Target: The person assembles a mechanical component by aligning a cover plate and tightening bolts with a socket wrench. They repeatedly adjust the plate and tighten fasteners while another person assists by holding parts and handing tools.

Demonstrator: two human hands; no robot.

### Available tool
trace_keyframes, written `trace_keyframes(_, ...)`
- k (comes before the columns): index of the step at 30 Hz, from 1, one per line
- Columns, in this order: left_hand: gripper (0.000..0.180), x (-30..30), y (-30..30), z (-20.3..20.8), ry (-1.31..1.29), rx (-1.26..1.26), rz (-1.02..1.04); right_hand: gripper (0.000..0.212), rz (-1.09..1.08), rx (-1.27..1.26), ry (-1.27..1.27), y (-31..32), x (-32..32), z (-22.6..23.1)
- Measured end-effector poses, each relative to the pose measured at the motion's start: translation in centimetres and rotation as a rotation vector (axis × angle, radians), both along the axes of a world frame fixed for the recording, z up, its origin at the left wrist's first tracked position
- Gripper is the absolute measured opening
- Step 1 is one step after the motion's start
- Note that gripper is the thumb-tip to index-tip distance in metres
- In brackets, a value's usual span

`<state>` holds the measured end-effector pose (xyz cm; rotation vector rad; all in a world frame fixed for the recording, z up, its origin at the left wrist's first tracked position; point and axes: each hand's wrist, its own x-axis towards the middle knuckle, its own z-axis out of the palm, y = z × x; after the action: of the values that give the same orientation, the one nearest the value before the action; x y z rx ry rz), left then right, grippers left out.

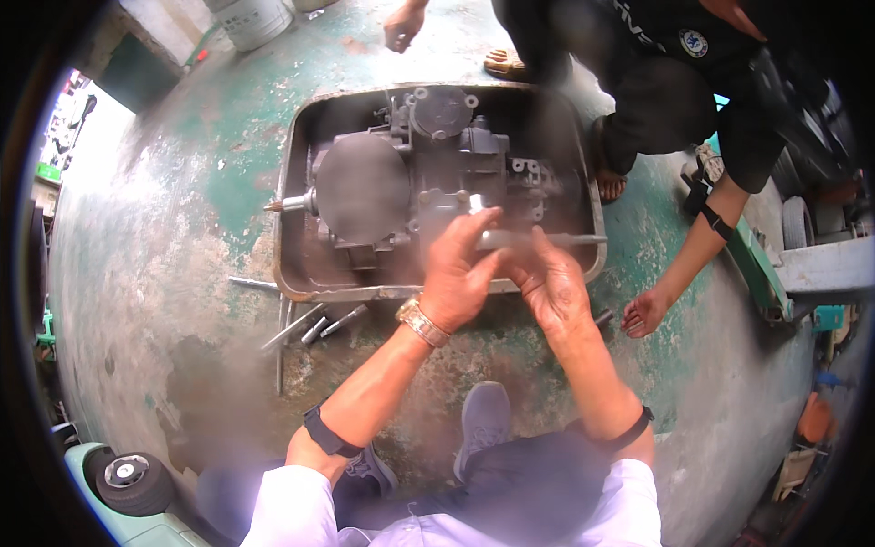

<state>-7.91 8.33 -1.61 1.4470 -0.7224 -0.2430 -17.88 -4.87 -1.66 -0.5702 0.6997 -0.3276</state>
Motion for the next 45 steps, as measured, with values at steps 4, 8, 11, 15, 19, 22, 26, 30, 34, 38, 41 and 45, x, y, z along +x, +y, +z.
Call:
trace_keyframes(4, 0.034, 2.1, 0.0, 1.6, -0.053, 0.022, 0.068, 0.018, 0.225, -0.625, 0.178, 0.0, 0.7, 2.2)
trace_keyframes(8, 0.031, 2.8, -2.5, 2.7, 0.027, -0.040, 0.187, 0.050, 0.076, -2.017, 0.247, -3.0, 1.9, 3.6)
trace_keyframes(11, 0.032, 3.1, -4.3, 2.8, 0.093, -0.063, 0.279, 0.058, 0.314, -2.213, 0.288, -6.0, 4.3, 2.6)
trace_keyframes(15, 0.030, 4.0, -6.1, 2.3, 0.159, -0.096, 0.432, 0.036, 0.477, -2.104, 0.408, -9.1, 6.7, 0.4)
trace_keyframes(19, 0.026, 4.9, -7.3, 1.8, 0.263, -0.080, 0.515, 0.026, 0.476, -2.058, 0.302, -10.9, 7.6, -0.2)
trace_keyframes(22, 0.025, 5.3, -7.9, 1.7, 0.287, -0.058, 0.539, 0.026, 0.524, -2.044, 0.273, -11.9, 8.2, 0.0)
trace_keyframes(26, 0.025, 6.0, -8.2, 1.6, 0.358, -0.095, 0.566, 0.028, 0.580, -2.043, 0.282, -12.9, 9.3, 0.0)
trace_keyframes(30, 0.030, 6.6, -8.3, 1.6, 0.423, -0.098, 0.554, 0.033, 0.642, -2.056, 0.280, -13.6, 10.2, 0.1)
trace_keyframes(34, 0.028, 6.6, -8.6, 1.8, 0.430, -0.055, 0.600, 0.033, 0.688, -2.010, 0.314, -14.2, 10.5, 0.9)
trace_keyframes(38, 0.029, 6.8, -8.7, 2.0, 0.439, -0.115, 0.606, 0.033, 0.705, -2.078, 0.315, -14.7, 10.7, 2.0)
trace_keyframes(41, 0.029, 7.1, -8.4, 2.5, 0.461, -0.127, 0.605, 0.032, 0.710, -2.063, 0.302, -14.8, 11.5, 3.2)
trace_keyframes(45, 0.032, 7.5, -8.0, 3.2, 0.490, -0.105, 0.603, 0.030, 0.711, -2.137, 0.311, -15.4, 13.2, 5.7)
